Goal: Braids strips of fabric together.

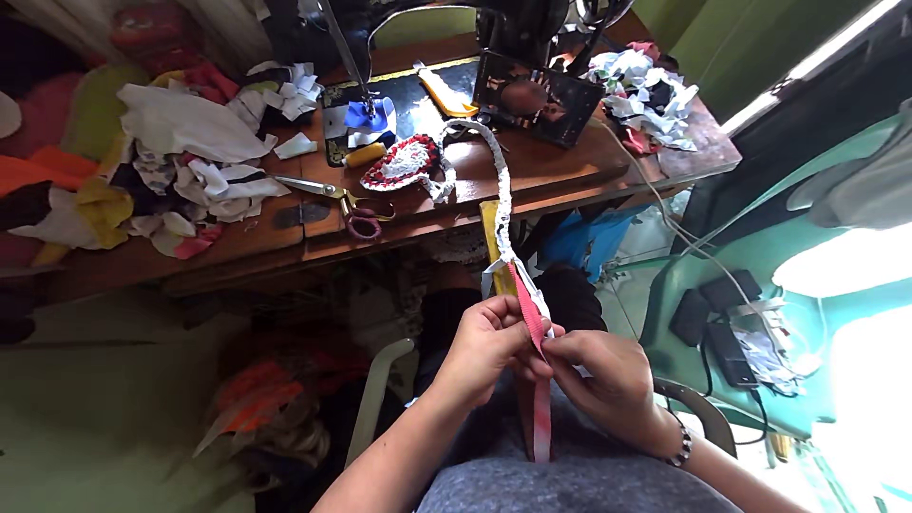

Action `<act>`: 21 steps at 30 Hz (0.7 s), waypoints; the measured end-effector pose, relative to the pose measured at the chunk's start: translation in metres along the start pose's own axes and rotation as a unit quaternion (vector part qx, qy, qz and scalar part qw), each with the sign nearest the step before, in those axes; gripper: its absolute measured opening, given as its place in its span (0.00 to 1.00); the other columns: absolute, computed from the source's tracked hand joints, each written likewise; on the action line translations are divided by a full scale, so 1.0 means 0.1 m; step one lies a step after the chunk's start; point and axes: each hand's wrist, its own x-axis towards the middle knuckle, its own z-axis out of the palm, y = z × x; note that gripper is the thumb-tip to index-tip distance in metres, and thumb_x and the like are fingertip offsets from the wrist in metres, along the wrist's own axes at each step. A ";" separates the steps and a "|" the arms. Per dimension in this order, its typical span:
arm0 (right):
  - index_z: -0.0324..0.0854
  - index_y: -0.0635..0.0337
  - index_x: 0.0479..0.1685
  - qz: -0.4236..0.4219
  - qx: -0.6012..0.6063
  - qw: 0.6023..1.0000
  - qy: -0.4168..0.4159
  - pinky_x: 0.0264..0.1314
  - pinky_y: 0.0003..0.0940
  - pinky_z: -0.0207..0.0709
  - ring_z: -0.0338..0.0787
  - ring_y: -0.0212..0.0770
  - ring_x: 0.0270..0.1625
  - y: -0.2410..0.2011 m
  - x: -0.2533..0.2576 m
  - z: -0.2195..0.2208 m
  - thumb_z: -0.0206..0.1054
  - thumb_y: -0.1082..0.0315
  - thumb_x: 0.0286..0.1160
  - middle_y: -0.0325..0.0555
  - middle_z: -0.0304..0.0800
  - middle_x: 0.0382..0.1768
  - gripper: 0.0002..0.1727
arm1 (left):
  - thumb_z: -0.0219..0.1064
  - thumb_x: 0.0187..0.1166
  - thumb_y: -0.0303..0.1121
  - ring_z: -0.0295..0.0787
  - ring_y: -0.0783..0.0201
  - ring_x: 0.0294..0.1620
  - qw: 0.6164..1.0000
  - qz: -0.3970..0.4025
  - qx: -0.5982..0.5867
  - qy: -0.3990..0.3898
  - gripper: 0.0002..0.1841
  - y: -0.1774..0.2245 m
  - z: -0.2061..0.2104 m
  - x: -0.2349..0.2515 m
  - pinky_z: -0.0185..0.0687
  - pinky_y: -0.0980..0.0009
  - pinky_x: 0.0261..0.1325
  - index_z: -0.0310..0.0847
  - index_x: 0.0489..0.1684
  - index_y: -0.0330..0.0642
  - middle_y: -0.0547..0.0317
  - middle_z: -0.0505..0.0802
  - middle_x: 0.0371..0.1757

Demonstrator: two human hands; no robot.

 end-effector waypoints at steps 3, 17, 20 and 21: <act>0.88 0.58 0.42 -0.017 -0.024 1.000 -0.005 0.42 0.25 0.86 0.91 0.31 0.36 -0.01 0.00 -0.01 0.70 0.69 0.79 0.41 0.93 0.33 0.04 | 0.66 0.81 0.20 0.94 0.60 0.26 1.000 -0.004 -0.005 0.005 0.12 0.00 0.01 -0.01 0.91 0.70 0.27 0.80 0.59 0.25 0.41 0.96 0.40; 0.86 0.62 0.52 0.186 0.147 0.971 -0.038 0.48 0.31 0.89 0.92 0.34 0.45 0.18 0.35 -0.19 0.56 0.59 0.88 0.43 0.94 0.45 0.18 | 0.64 0.81 0.20 0.94 0.60 0.27 1.000 0.021 0.007 -0.019 0.06 0.00 -0.04 -0.01 0.92 0.70 0.28 0.81 0.49 0.28 0.41 0.96 0.46; 0.88 0.64 0.55 0.292 0.298 0.904 -0.091 0.43 0.28 0.87 0.90 0.34 0.38 0.18 0.47 -0.14 0.52 0.64 0.91 0.44 0.92 0.40 0.18 | 0.64 0.82 0.20 0.93 0.61 0.25 0.999 0.028 0.023 -0.036 0.06 0.00 -0.04 0.00 0.91 0.69 0.27 0.79 0.50 0.29 0.42 0.95 0.44; 0.88 0.64 0.54 0.308 0.336 0.884 -0.101 0.39 0.26 0.84 0.88 0.33 0.35 0.17 0.49 -0.10 0.53 0.64 0.91 0.43 0.90 0.36 0.17 | 0.64 0.81 0.20 0.93 0.61 0.25 0.998 0.031 0.026 -0.037 0.06 0.00 -0.03 0.00 0.91 0.69 0.26 0.80 0.50 0.28 0.43 0.95 0.42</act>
